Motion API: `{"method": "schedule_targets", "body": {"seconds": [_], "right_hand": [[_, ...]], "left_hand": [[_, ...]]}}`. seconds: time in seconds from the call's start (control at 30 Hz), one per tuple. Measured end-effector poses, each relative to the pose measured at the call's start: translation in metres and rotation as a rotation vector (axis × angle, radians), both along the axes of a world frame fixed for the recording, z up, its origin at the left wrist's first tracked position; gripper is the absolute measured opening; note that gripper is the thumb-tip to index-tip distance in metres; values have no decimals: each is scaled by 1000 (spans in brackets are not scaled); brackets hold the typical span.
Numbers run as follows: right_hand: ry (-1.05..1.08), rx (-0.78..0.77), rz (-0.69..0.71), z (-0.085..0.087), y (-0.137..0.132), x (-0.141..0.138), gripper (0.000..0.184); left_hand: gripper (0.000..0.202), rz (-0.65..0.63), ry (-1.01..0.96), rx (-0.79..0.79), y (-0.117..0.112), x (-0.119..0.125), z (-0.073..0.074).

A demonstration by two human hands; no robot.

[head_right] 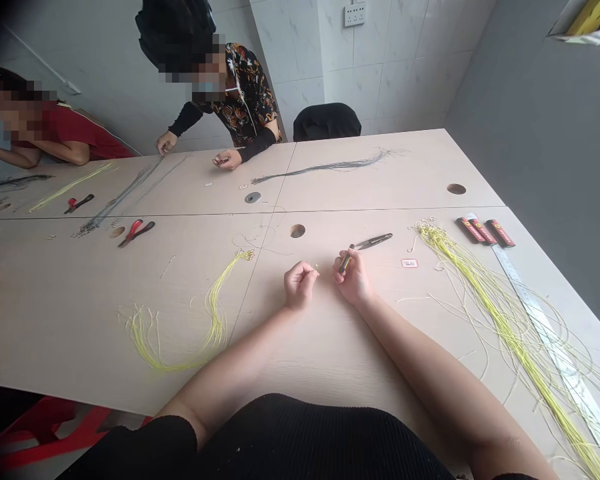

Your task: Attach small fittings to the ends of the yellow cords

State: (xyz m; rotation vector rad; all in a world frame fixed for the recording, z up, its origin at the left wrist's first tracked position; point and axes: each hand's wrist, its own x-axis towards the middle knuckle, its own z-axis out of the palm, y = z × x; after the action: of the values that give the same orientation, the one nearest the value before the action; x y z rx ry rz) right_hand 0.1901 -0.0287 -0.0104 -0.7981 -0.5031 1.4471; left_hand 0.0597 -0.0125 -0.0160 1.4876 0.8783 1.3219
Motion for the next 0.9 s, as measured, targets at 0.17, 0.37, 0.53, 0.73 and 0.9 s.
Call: {"method": "schedule_targets", "body": {"seconds": [0.17,0.37,0.53,0.73,0.9], "right_hand": [[-38,32,107,0,-2,2,39],[-27,77,93,0,-4,2,38],[-60,87,84,1,-4,2,39],[20,75,108,-1,-3,3,31],[93,98,148,-4,-2,4,26]], "left_hand": [[32,-11,5,-1,0,0,0],[33,-26,-3,3,0,1,0],[33,-25,3,9,0,1,0],[32,-30,9,30,0,1,0],[31,-46,0,31,0,1,1]]}}
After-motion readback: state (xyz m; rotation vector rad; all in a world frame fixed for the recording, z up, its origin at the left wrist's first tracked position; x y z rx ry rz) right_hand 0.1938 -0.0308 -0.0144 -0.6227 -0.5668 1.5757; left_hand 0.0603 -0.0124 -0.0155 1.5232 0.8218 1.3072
